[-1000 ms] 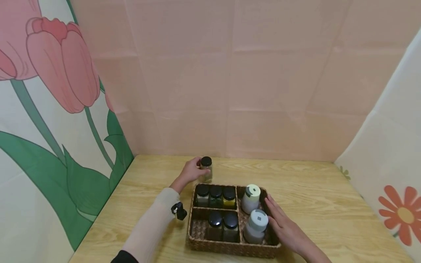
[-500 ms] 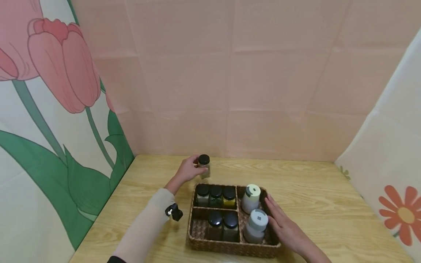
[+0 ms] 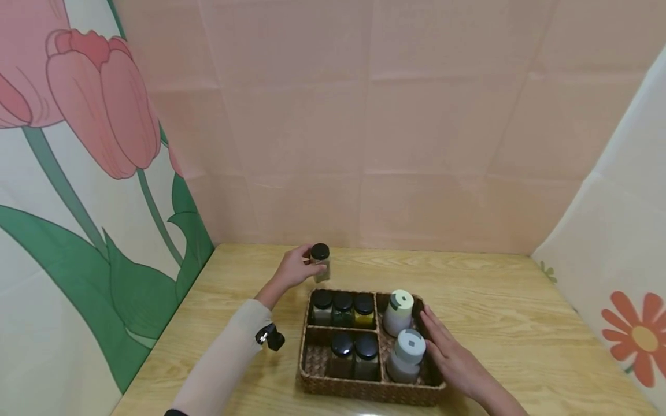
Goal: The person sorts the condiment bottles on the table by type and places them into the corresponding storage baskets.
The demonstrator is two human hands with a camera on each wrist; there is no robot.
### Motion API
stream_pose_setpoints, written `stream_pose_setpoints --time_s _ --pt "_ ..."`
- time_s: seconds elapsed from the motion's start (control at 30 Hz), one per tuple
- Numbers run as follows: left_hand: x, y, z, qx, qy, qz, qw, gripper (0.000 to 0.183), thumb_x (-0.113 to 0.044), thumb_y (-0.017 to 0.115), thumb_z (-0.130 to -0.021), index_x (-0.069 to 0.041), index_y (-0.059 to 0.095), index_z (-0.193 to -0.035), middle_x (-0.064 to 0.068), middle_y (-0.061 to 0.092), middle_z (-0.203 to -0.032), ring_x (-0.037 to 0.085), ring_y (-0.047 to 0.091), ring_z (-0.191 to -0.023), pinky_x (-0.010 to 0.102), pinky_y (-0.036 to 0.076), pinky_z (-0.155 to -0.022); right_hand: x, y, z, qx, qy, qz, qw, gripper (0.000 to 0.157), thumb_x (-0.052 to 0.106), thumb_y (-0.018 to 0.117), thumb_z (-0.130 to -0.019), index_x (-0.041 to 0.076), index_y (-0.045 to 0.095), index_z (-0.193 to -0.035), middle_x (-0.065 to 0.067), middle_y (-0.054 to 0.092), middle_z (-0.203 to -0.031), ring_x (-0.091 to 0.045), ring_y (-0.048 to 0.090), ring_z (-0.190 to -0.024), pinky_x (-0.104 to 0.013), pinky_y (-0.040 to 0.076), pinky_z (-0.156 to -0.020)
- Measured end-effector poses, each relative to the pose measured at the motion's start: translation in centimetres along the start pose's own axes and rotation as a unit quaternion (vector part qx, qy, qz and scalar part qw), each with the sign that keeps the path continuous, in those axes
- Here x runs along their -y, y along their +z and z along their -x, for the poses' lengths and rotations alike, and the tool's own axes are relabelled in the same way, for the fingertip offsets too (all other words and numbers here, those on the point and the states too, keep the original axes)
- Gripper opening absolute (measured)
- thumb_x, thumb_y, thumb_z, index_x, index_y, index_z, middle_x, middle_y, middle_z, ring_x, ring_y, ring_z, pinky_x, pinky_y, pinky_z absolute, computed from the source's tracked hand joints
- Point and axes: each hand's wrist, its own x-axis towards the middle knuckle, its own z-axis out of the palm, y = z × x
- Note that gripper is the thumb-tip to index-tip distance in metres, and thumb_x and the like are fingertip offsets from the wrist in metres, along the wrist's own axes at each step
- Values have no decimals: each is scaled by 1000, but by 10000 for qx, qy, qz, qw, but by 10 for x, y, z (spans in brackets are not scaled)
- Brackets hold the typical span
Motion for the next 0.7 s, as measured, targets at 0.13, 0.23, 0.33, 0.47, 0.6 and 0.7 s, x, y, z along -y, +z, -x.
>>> stream_pose_setpoints --time_s 0.13,0.23,0.33,0.47,0.6,0.7 --pt "-3 -4 3 -30 67 40 10000 49 -23 81 -86 -5 63 -128 14 67 -119 38 66 -114 44 59 -91 -1 1 -1 11 9 -22 10000 58 32 43 -109 12 26 -162 -7 15 -170 -39 22 -149 7 1 -95" --pt "-7 -6 5 -81 136 101 9998 48 -21 82 -86 -4 64 -127 14 68 -118 37 66 -114 44 58 -94 -1 1 -1 23 21 3 10000 58 31 43 -109 12 27 -162 -7 15 -170 -38 22 -149 6 2 -96" --pt "-12 -9 7 -136 216 191 9995 48 -19 82 -86 -4 64 -127 13 68 -118 35 66 -114 44 57 -96 0 0 -2 37 67 161 9998 58 32 43 -109 13 27 -162 -8 16 -170 -37 24 -149 -12 14 -113" --pt "-18 -12 8 -206 317 315 9988 49 -18 83 -85 -4 64 -129 13 68 -119 34 65 -114 44 56 -98 0 -1 -3 61 90 336 9994 58 32 42 -110 12 26 -162 -11 17 -169 -36 25 -149 -52 26 -113" --pt "-23 -14 9 -252 379 417 9981 49 -16 83 -84 -3 65 -128 13 68 -118 34 65 -114 45 55 -99 0 -1 -4 79 75 376 9992 58 31 42 -110 11 26 -162 -11 17 -169 -36 26 -148 -57 27 -112" --pt "-26 -15 11 -304 426 507 9973 48 -15 83 -84 -3 65 -127 14 68 -117 34 65 -113 45 55 -99 0 -1 -5 78 67 352 9993 58 30 43 -110 10 26 -161 -12 17 -169 -36 26 -148 -56 28 -112"
